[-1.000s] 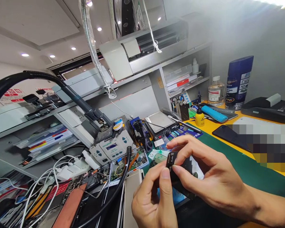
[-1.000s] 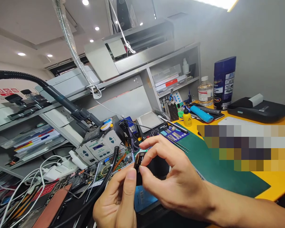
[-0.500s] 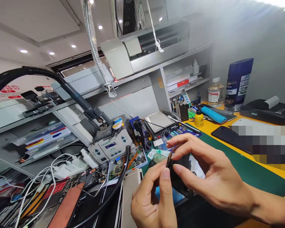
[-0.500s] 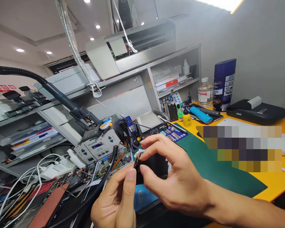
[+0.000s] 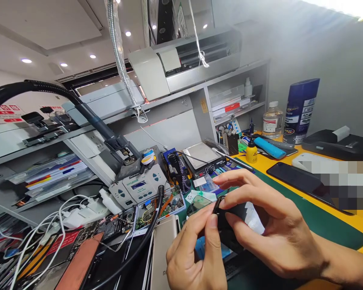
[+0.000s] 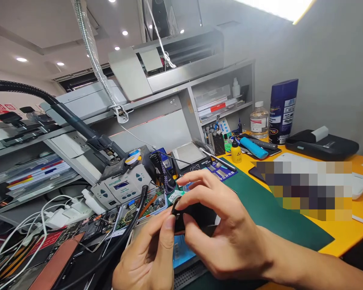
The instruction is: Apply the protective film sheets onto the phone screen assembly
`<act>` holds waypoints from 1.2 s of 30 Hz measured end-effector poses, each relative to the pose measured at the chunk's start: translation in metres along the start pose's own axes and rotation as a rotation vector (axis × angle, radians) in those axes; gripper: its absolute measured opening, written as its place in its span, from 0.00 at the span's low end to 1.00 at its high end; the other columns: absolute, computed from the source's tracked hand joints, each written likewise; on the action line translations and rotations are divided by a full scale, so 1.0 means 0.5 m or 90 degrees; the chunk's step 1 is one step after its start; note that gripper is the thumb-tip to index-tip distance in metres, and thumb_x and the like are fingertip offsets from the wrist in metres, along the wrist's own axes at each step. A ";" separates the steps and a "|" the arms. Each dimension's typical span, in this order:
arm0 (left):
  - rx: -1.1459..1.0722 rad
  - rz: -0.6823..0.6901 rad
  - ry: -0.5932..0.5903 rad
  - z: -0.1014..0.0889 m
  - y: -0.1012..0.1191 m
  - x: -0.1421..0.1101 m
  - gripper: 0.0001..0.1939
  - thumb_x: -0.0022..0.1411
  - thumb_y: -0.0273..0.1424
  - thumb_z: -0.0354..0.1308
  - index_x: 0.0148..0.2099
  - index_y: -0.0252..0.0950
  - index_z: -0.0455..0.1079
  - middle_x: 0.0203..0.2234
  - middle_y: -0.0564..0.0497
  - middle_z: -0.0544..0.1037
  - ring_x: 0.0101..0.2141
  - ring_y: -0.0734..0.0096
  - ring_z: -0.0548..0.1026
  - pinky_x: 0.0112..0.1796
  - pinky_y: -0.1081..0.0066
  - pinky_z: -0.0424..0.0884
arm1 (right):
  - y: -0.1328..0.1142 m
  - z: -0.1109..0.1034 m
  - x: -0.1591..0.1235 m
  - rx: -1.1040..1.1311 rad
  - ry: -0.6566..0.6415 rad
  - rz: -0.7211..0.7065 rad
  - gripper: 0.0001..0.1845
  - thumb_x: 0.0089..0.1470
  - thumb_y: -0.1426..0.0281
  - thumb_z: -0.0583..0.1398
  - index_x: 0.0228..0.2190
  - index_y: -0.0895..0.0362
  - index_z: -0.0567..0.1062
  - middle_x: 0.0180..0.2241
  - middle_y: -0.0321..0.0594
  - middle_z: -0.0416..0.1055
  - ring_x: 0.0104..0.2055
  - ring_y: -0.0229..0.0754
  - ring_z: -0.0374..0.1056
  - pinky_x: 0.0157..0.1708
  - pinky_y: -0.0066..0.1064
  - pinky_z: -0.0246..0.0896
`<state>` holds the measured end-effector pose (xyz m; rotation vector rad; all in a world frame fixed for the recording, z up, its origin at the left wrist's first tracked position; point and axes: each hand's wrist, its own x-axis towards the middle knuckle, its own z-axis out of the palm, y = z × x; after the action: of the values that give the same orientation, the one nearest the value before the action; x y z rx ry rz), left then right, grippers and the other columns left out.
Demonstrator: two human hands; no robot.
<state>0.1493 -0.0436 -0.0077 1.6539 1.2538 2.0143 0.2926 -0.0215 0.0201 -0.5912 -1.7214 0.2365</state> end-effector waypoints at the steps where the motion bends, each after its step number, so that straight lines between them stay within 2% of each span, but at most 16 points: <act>1: 0.003 0.004 0.001 -0.001 0.000 0.000 0.07 0.61 0.29 0.64 0.38 0.45 0.83 0.34 0.54 0.86 0.33 0.68 0.82 0.39 0.73 0.78 | -0.002 0.000 0.002 -0.015 -0.005 -0.014 0.19 0.48 0.85 0.60 0.39 0.54 0.74 0.47 0.45 0.72 0.55 0.47 0.67 0.52 0.35 0.66; 8: 0.014 0.013 0.013 0.000 0.002 0.002 0.09 0.61 0.28 0.65 0.38 0.49 0.83 0.33 0.58 0.86 0.33 0.72 0.82 0.40 0.76 0.77 | -0.006 -0.001 0.007 -0.073 -0.002 -0.053 0.15 0.48 0.84 0.60 0.36 0.55 0.73 0.44 0.48 0.73 0.54 0.50 0.68 0.48 0.37 0.68; 14: 0.005 0.012 0.022 0.003 0.004 0.003 0.09 0.60 0.28 0.65 0.38 0.50 0.83 0.33 0.59 0.86 0.33 0.73 0.82 0.40 0.77 0.77 | -0.004 -0.005 0.000 -0.071 -0.012 -0.069 0.18 0.48 0.85 0.61 0.40 0.57 0.73 0.51 0.51 0.70 0.57 0.50 0.64 0.56 0.39 0.64; 18: 0.011 0.014 0.013 0.000 0.002 0.002 0.08 0.60 0.27 0.65 0.37 0.47 0.83 0.33 0.57 0.86 0.33 0.71 0.82 0.40 0.76 0.77 | -0.004 -0.006 -0.004 -0.077 -0.034 -0.090 0.18 0.47 0.86 0.61 0.39 0.57 0.73 0.47 0.49 0.70 0.58 0.51 0.63 0.56 0.39 0.64; 22: 0.025 0.008 0.019 -0.002 0.000 0.001 0.06 0.60 0.29 0.66 0.37 0.44 0.83 0.32 0.53 0.86 0.32 0.67 0.82 0.39 0.72 0.79 | -0.004 -0.005 -0.002 -0.091 -0.035 -0.083 0.18 0.47 0.85 0.61 0.38 0.56 0.73 0.50 0.50 0.67 0.58 0.53 0.63 0.56 0.43 0.64; 26: 0.016 0.009 0.019 -0.001 0.002 0.003 0.06 0.59 0.28 0.66 0.37 0.45 0.83 0.32 0.54 0.86 0.31 0.68 0.82 0.38 0.73 0.78 | -0.002 -0.006 -0.002 -0.099 -0.042 -0.099 0.18 0.46 0.84 0.61 0.39 0.56 0.73 0.51 0.52 0.66 0.59 0.55 0.63 0.58 0.46 0.63; 31: 0.007 0.009 0.013 0.001 0.007 0.005 0.05 0.60 0.29 0.65 0.36 0.43 0.83 0.31 0.52 0.86 0.31 0.66 0.82 0.38 0.71 0.79 | 0.000 -0.006 -0.006 -0.108 -0.028 -0.076 0.19 0.47 0.83 0.62 0.40 0.55 0.71 0.52 0.53 0.66 0.59 0.56 0.63 0.56 0.46 0.64; 36: 0.008 -0.001 0.029 0.004 0.004 0.001 0.06 0.60 0.29 0.65 0.36 0.46 0.82 0.32 0.55 0.85 0.31 0.70 0.81 0.38 0.74 0.77 | 0.001 -0.005 -0.006 -0.122 -0.019 -0.069 0.19 0.48 0.83 0.62 0.42 0.56 0.70 0.52 0.53 0.66 0.58 0.54 0.63 0.56 0.44 0.63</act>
<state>0.1516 -0.0438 -0.0059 1.6221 1.2848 2.0578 0.2956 -0.0229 0.0176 -0.6343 -1.8112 0.0028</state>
